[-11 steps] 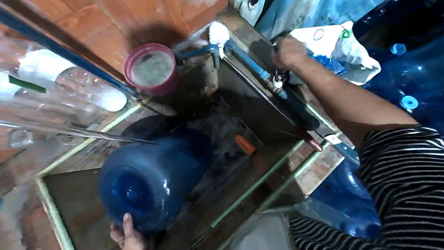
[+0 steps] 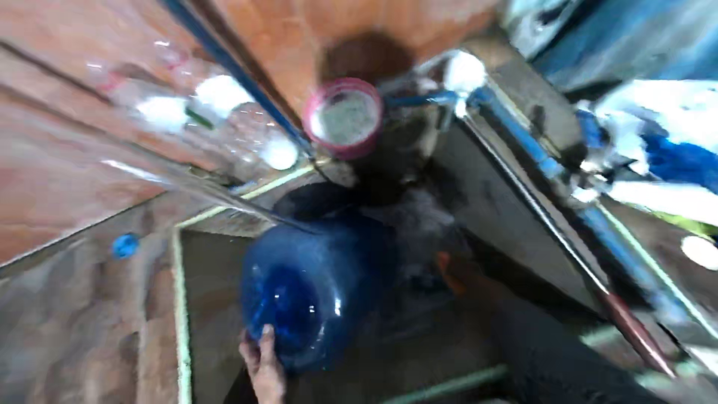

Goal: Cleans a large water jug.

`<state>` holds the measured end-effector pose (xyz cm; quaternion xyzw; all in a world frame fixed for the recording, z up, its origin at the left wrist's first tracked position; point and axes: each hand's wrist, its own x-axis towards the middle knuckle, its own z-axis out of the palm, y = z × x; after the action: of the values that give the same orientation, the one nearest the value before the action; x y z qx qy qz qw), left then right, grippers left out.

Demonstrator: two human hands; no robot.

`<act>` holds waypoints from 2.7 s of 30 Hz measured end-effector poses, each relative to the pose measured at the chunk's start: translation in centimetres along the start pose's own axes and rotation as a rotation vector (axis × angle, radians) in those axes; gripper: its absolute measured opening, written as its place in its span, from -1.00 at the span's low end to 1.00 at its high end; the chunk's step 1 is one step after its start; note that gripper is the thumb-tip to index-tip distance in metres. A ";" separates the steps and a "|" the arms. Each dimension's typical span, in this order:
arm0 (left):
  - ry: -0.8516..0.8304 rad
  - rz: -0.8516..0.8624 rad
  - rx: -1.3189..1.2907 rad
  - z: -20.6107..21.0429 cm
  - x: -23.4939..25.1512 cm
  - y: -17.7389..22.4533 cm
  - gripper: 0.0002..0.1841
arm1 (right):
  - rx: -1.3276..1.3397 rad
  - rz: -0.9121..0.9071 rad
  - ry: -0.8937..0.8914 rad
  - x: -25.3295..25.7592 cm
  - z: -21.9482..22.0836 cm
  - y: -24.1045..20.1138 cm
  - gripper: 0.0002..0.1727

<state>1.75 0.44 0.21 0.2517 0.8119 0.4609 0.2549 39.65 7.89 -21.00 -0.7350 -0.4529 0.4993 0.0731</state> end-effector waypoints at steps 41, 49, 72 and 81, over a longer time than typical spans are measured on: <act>-0.464 0.027 -0.031 6.0 -0.7 8.6 -0.03 | -0.563 -0.670 0.196 -16.3 -6.6 -32.7 -0.25; -0.528 0.114 0.231 7.2 0.9 11.3 -0.09 | -0.584 -0.498 0.299 -17.8 -10.6 -30.7 -0.27; -0.664 0.225 0.283 6.5 -2.0 11.0 0.09 | -0.502 -0.744 0.182 -17.0 -5.5 -34.6 -0.31; -0.282 0.308 0.744 7.7 2.5 12.5 -0.27 | -0.330 -0.530 0.131 -19.9 -11.4 -23.0 -0.23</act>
<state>7.00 12.44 7.25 0.5053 0.8331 0.1304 0.1836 33.32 10.47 10.79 -0.6241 -0.6977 0.3341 0.1095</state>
